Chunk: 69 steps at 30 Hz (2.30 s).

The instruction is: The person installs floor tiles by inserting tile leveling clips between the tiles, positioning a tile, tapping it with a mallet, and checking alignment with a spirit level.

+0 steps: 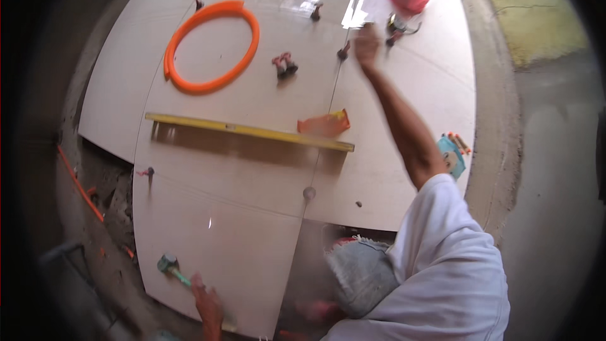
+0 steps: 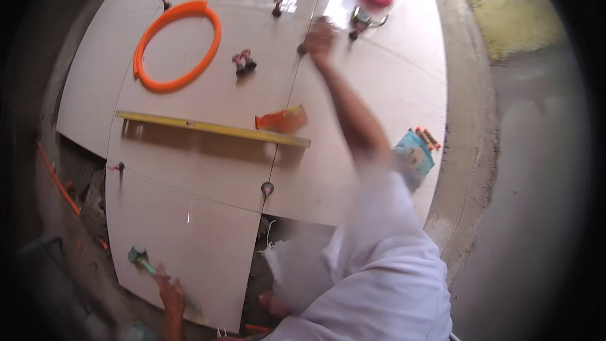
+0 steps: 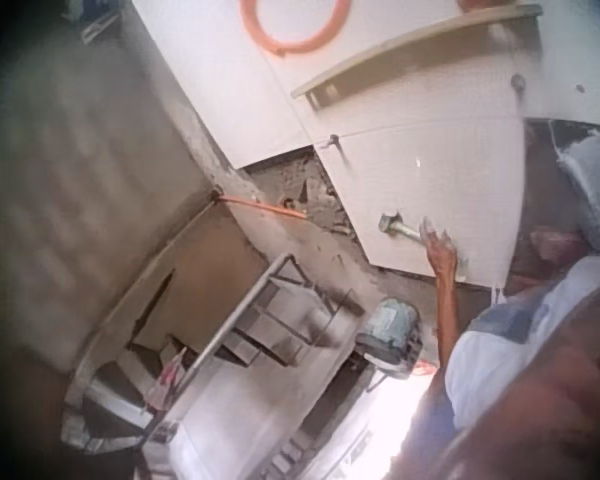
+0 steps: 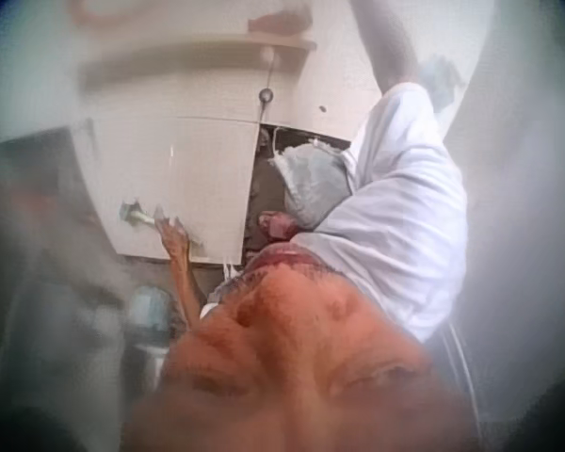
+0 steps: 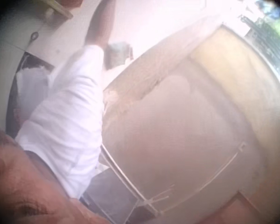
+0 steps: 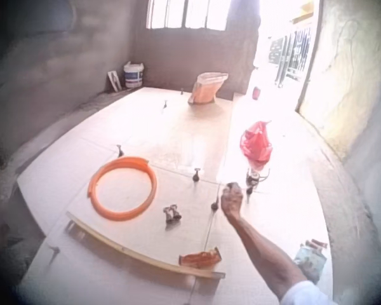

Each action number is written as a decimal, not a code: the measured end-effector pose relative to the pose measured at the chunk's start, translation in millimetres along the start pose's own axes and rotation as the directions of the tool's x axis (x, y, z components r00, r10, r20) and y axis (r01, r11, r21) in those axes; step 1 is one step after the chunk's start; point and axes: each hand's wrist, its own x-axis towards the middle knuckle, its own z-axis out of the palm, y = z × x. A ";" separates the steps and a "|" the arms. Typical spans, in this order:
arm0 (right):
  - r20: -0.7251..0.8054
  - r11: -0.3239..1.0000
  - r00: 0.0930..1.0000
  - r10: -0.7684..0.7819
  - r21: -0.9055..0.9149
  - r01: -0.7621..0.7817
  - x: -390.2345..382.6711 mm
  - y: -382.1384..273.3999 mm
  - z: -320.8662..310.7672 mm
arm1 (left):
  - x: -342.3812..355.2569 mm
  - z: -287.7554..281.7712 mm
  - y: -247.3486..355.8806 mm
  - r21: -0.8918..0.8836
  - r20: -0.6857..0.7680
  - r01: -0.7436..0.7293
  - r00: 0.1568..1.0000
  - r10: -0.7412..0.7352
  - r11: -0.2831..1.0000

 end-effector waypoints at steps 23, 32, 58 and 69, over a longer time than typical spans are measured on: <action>0.288 0.813 0.933 0.214 0.477 -0.333 95.9 272.5 16.3 | -146.4 -19.4 31.0 0.107 0.049 0.550 0.829 -0.557 0.828; 0.224 0.658 0.919 0.323 0.645 -0.388 99.6 202.0 -89.0 | -130.8 -10.5 19.9 0.057 0.144 0.475 0.866 -0.478 0.878; 0.813 0.176 -0.046 -0.580 0.070 -0.982 -367.5 -202.7 -169.1 | -20.2 9.5 206.3 -0.925 -0.258 -0.184 0.946 -0.195 0.332; 0.796 0.121 0.153 -0.585 0.272 -0.955 -388.2 -196.2 -158.0 | -20.7 31.0 192.4 -0.893 -0.273 -0.164 0.937 -0.217 0.418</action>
